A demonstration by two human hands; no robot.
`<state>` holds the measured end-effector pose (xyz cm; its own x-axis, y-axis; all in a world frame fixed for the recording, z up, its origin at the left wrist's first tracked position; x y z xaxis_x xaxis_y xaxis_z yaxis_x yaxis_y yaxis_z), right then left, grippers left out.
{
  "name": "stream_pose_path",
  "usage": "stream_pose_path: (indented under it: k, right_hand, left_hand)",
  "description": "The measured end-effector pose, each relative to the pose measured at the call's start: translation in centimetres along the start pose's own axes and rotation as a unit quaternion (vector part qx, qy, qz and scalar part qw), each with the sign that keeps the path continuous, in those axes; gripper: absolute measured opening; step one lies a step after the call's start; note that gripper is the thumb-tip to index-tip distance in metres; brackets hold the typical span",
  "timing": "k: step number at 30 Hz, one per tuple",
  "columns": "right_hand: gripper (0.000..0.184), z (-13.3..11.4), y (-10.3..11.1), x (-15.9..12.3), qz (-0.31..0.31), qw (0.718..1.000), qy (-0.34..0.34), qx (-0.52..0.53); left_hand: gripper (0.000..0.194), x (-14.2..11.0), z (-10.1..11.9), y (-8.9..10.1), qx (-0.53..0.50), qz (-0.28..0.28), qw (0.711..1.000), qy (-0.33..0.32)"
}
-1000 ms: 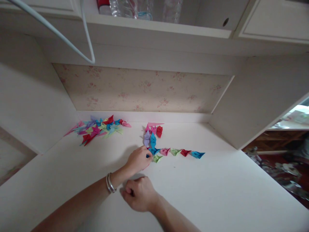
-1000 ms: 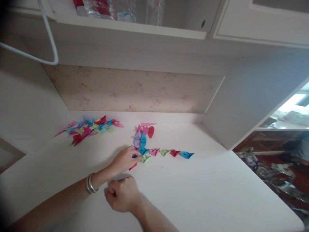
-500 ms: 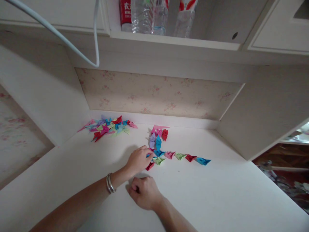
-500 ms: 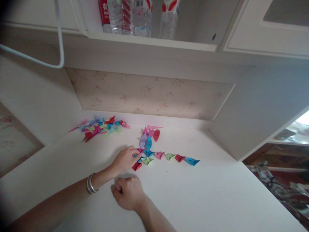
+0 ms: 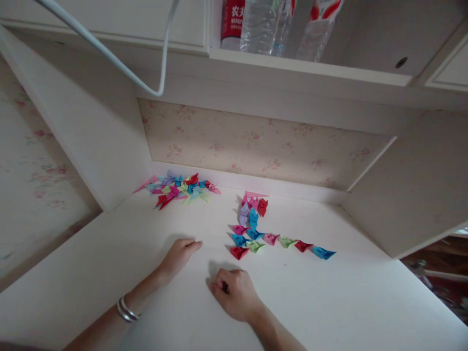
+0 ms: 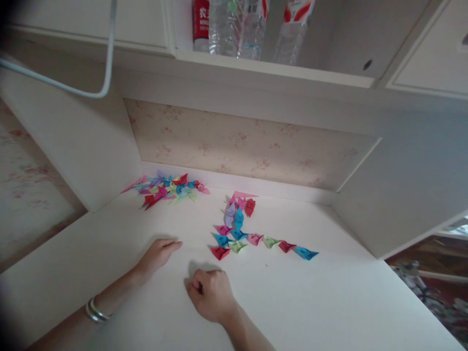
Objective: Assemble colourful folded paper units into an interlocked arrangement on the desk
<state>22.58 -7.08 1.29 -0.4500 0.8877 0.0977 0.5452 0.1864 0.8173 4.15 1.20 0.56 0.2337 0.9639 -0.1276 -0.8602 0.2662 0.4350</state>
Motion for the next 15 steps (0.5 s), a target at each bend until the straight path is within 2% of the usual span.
stream_pose_path:
  k: [3,9,12,15]
  right_hand:
    - [0.023,-0.2,-0.2,0.2,-0.007,1.0,-0.015,-0.004]
    - [0.024,0.2,0.4,2.0,-0.05,0.989,-0.118,0.069]
    - [0.022,0.0,2.4,4.5,-0.074,0.986,-0.132,0.071]
    - [0.025,-0.5,5.5,8.7,-0.06,0.991,-0.108,-0.057]
  left_hand:
    - [0.043,0.2,-0.1,0.3,-0.086,-0.015,0.996,0.036]
    - [0.042,0.0,0.3,0.5,-0.181,-0.059,0.98,0.055]
    - [0.042,-0.1,0.4,0.8,-0.206,-0.074,0.974,0.062]
    - [0.041,0.1,0.1,0.8,-0.201,-0.079,0.974,0.065]
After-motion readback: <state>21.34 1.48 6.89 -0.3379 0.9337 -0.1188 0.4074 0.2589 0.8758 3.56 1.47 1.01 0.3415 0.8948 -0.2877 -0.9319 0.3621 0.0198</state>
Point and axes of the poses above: each hand's wrist, its own x-axis towards the middle knuckle, its own y-axis out of the back of the hand, z = x × y, the point moved 3 cm from there along x, towards the middle knuckle, and after that the axes turned 8 degrees about -z, right-handed, at the moved point
